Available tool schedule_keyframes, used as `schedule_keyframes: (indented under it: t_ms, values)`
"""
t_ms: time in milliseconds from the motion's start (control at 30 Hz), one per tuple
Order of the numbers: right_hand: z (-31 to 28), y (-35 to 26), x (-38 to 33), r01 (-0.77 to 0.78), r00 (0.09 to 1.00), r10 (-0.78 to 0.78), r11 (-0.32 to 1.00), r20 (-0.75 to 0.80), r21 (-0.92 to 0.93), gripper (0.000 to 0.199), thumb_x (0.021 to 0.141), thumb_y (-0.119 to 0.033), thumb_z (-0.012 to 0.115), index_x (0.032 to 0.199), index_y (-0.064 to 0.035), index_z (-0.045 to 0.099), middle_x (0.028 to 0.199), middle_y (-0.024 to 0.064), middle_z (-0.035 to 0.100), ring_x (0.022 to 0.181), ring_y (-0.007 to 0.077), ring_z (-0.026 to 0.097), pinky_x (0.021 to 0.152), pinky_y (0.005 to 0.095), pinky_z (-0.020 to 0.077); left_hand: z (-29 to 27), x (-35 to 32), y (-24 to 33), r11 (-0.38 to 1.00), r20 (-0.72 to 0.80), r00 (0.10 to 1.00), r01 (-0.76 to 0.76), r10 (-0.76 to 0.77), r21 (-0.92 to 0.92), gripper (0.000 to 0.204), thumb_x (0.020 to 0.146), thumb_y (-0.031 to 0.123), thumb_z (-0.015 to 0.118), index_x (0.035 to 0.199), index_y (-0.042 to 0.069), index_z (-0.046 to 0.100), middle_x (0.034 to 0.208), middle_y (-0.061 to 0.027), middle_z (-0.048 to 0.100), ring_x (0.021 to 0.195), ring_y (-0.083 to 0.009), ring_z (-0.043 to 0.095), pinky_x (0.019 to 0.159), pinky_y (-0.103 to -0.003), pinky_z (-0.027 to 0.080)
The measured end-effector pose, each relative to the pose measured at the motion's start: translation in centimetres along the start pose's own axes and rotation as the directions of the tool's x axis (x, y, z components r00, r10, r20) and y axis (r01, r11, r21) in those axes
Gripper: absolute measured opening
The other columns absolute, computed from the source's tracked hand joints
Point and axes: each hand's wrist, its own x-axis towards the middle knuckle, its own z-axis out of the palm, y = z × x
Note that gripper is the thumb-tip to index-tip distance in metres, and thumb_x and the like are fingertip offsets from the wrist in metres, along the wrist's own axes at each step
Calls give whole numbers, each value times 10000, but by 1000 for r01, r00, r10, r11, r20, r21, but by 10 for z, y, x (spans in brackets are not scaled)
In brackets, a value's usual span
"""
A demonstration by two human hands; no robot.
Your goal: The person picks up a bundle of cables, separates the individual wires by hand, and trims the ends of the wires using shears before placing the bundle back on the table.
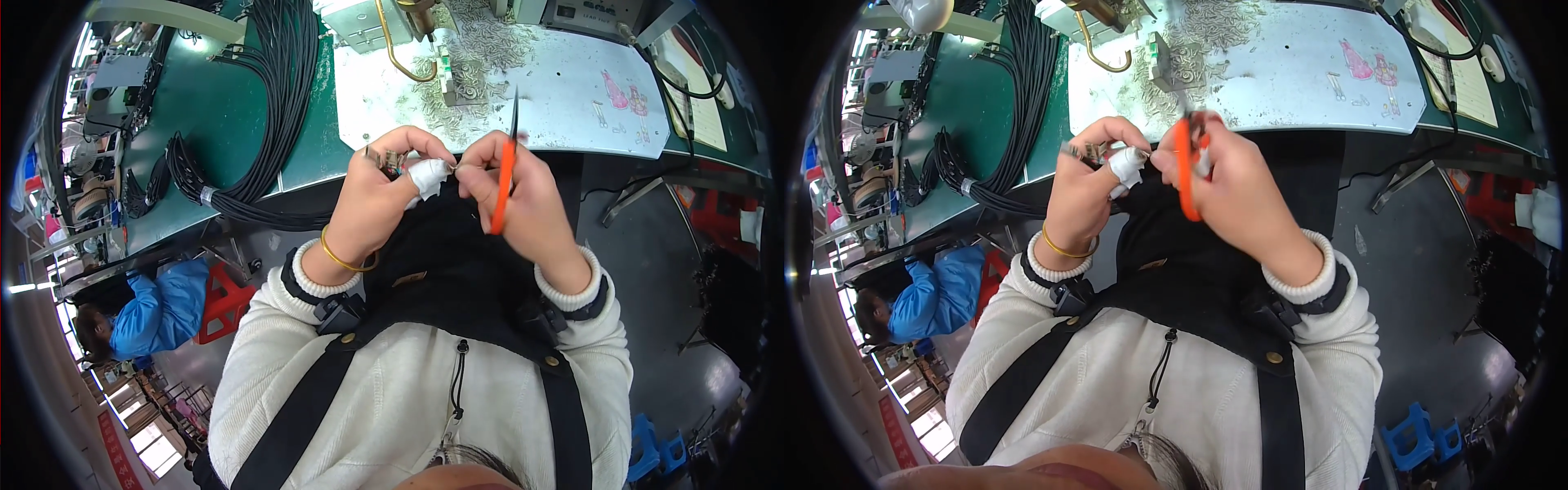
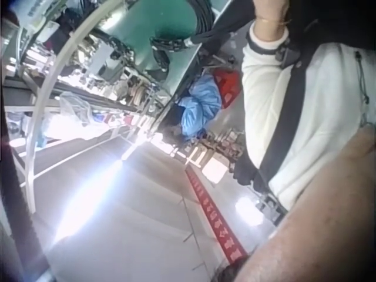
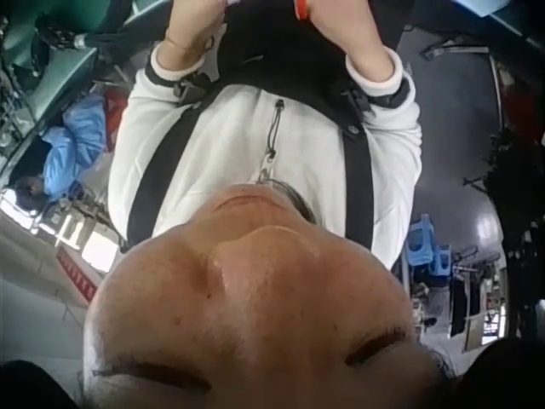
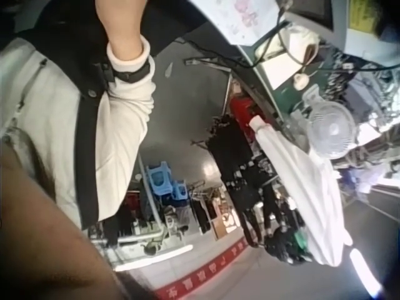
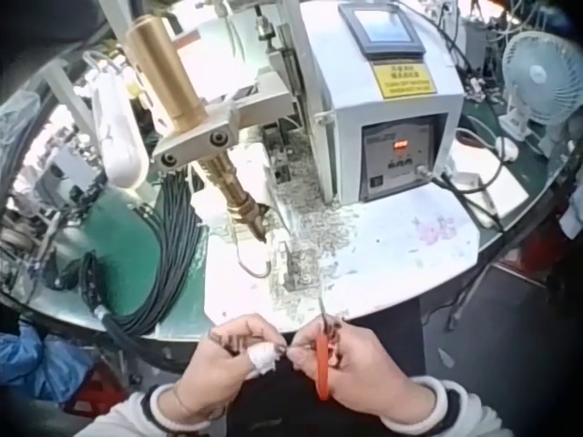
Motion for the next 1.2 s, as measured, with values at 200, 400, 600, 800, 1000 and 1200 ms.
schedule_keyframes:
  t_ms: [200, 400, 600, 800, 1000, 1200]
  values:
    - [-9, -1, -4, 486, 565, -718, -108, 406, -867, 144, 657, -104, 632, 793, -75, 590, 569, 11, 469, 427, 146, 452, 388, 229, 332, -2, 0, 16, 924, 21, 951, 306, -310, -230, 158, 707, -42, 562, 861, -7, 573, 759, -7, 548, 615, -39, 479, 531, -155, 365]
    - [-8, -2, -2, 454, 499, -688, -309, 526, -835, 269, 566, -69, 636, 832, -84, 596, 591, -3, 494, 459, 160, 482, 422, 239, 365, -6, 2, 12, 921, 60, 940, 342, -337, -186, 175, 695, -40, 573, 867, -10, 572, 770, -14, 558, 669, -32, 502, 541, -150, 373]
    - [4, 15, 2, 516, 711, -700, 449, 72, -729, 81, 745, -38, 577, 825, -37, 564, 648, 31, 561, 496, 102, 514, 451, 219, 395, 5, -3, 3, 988, -73, 992, -97, 106, 116, 185, 693, -29, 590, 876, -11, 577, 772, -9, 561, 598, -12, 452, 499, -145, 335]
    - [19, 3, 2, 262, 950, -246, 963, -191, 61, 77, 839, -55, 506, 786, -3, 526, 649, 61, 575, 520, 82, 523, 481, 197, 417, 3, 1, 5, 986, -116, 985, 111, -125, -122, 170, 709, -6, 606, 877, -10, 583, 755, 2, 564, 578, -5, 433, 479, -146, 314]
    - [6, 9, 0, 325, 921, -373, 896, -116, -301, 139, 789, -110, 583, 746, 1, 510, 567, 57, 540, 449, 108, 507, 427, 201, 381, -2, -1, 12, 910, -57, 955, 260, -293, -322, 152, 732, -1, 597, 883, -13, 587, 724, 4, 569, 616, -10, 464, 511, -146, 348]
    - [8, 15, -8, 305, 904, -424, 537, 62, -787, 238, 747, -164, 634, 676, 12, 489, 476, 87, 472, 377, 160, 459, 378, 256, 331, 1, -2, 13, 974, -131, 983, 99, -127, -205, 136, 749, 6, 584, 883, -15, 582, 737, -6, 574, 620, -21, 482, 531, -143, 363]
